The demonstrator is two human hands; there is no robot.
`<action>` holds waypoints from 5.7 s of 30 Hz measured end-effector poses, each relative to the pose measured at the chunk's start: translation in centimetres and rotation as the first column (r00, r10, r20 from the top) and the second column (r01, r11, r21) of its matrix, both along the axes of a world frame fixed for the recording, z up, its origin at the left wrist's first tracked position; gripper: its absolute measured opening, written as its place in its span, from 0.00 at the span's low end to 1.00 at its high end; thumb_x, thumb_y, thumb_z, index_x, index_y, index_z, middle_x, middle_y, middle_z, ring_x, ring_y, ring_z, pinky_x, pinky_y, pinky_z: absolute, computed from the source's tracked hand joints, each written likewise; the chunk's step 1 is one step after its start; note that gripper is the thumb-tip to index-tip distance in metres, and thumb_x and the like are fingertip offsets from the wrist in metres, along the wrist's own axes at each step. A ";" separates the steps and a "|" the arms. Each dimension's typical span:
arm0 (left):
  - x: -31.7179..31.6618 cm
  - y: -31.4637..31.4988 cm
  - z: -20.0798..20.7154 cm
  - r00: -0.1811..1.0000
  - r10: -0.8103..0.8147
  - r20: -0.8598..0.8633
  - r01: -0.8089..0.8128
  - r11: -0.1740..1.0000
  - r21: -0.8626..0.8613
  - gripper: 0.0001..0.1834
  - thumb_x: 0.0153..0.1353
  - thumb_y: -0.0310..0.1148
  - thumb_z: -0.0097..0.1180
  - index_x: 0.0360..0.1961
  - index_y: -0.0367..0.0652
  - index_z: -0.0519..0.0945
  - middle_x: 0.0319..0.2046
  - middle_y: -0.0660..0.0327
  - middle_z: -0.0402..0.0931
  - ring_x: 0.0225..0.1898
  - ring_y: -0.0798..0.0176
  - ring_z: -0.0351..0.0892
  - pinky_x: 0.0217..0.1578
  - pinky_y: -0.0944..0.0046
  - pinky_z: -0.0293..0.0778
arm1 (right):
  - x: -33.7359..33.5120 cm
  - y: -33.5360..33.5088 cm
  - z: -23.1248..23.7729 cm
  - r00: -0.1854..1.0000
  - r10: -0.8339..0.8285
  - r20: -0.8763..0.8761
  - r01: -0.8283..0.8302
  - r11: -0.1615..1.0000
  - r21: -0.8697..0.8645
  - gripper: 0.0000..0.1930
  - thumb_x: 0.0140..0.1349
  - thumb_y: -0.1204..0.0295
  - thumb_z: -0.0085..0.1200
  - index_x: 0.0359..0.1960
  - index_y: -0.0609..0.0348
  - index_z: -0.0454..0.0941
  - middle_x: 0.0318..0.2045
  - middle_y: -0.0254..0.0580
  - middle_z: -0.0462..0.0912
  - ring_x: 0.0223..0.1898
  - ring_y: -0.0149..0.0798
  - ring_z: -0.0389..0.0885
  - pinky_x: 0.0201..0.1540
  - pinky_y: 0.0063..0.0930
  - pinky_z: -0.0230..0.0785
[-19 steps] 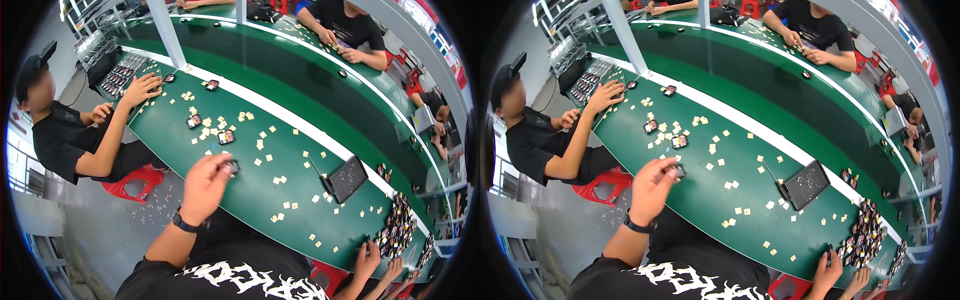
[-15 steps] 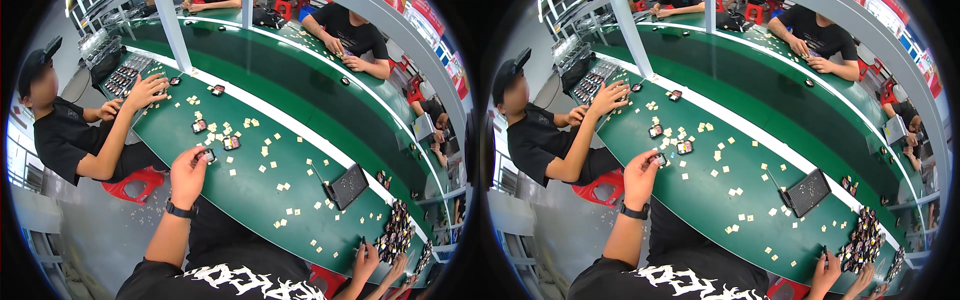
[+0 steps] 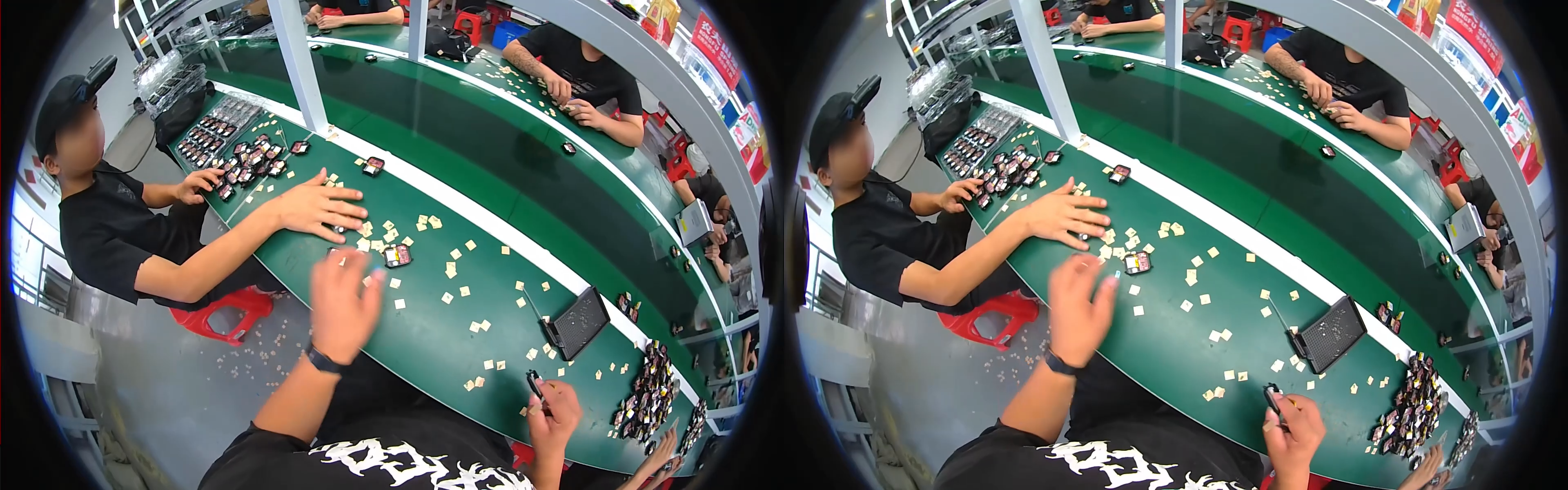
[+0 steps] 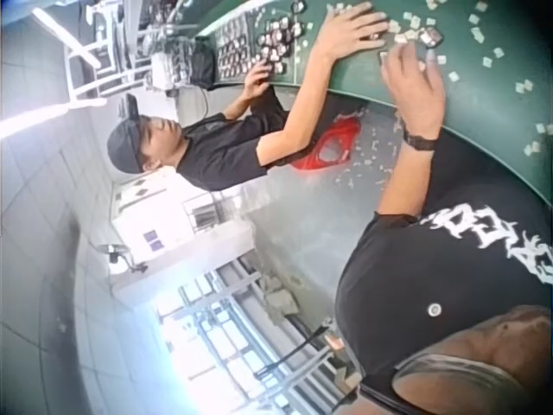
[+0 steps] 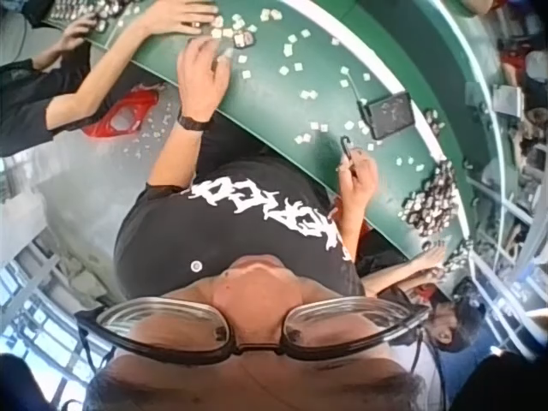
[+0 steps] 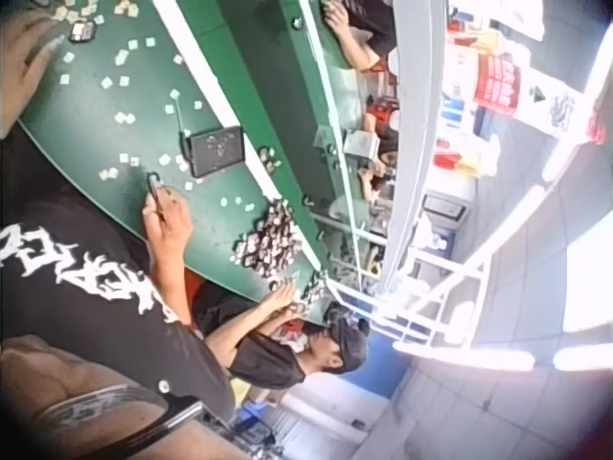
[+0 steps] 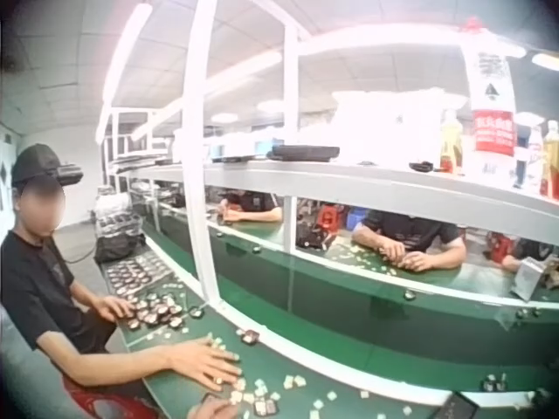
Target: Assembling electronic components, likely smartwatches, on an industrial assembly line.
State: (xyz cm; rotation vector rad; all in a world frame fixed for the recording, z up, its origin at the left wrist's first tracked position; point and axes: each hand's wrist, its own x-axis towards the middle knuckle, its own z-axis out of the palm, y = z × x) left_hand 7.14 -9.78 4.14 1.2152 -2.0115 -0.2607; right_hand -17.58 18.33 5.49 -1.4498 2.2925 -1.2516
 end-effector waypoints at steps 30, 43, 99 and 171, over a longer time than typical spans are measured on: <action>-6.9 10.4 -2.9 0.659 -0.400 -0.636 0.750 0.295 0.591 0.27 0.68 0.15 0.52 0.68 0.35 0.70 0.53 0.55 0.81 0.44 0.72 0.81 0.45 0.70 0.79 | 3.4 -6.4 1.3 0.977 -0.005 0.214 -0.062 0.951 0.303 0.05 0.65 0.74 0.64 0.37 0.61 0.81 0.25 0.48 0.86 0.23 0.48 0.86 0.27 0.34 0.75; -6.0 8.9 -4.0 0.593 -0.194 -0.782 0.785 -0.079 0.615 0.28 0.71 0.18 0.52 0.72 0.36 0.66 0.49 0.60 0.80 0.43 0.72 0.79 0.47 0.69 0.77 | 2.0 -6.3 -1.8 0.844 0.045 0.534 -0.184 0.960 0.211 0.06 0.65 0.76 0.65 0.38 0.66 0.83 0.29 0.37 0.88 0.27 0.22 0.80 0.29 0.20 0.71; -6.1 9.8 -3.6 0.561 -0.562 -0.608 0.815 0.249 0.523 0.26 0.69 0.18 0.44 0.68 0.34 0.59 0.45 0.54 0.76 0.37 0.65 0.77 0.42 0.63 0.76 | 2.6 -7.5 -2.1 0.630 -0.040 0.775 -0.226 0.946 0.232 0.07 0.70 0.74 0.62 0.36 0.67 0.85 0.29 0.31 0.84 0.32 0.22 0.77 0.34 0.21 0.70; -1.2 5.2 6.8 0.493 -0.057 -0.868 0.863 0.158 0.480 0.40 0.62 0.07 0.33 0.78 0.36 0.55 0.74 0.47 0.61 0.68 0.48 0.72 0.68 0.53 0.70 | -24.4 -18.1 1.9 0.937 0.292 -0.191 -0.118 0.780 0.615 0.31 0.42 0.69 0.76 0.50 0.68 0.82 0.51 0.52 0.83 0.54 0.52 0.82 0.61 0.38 0.70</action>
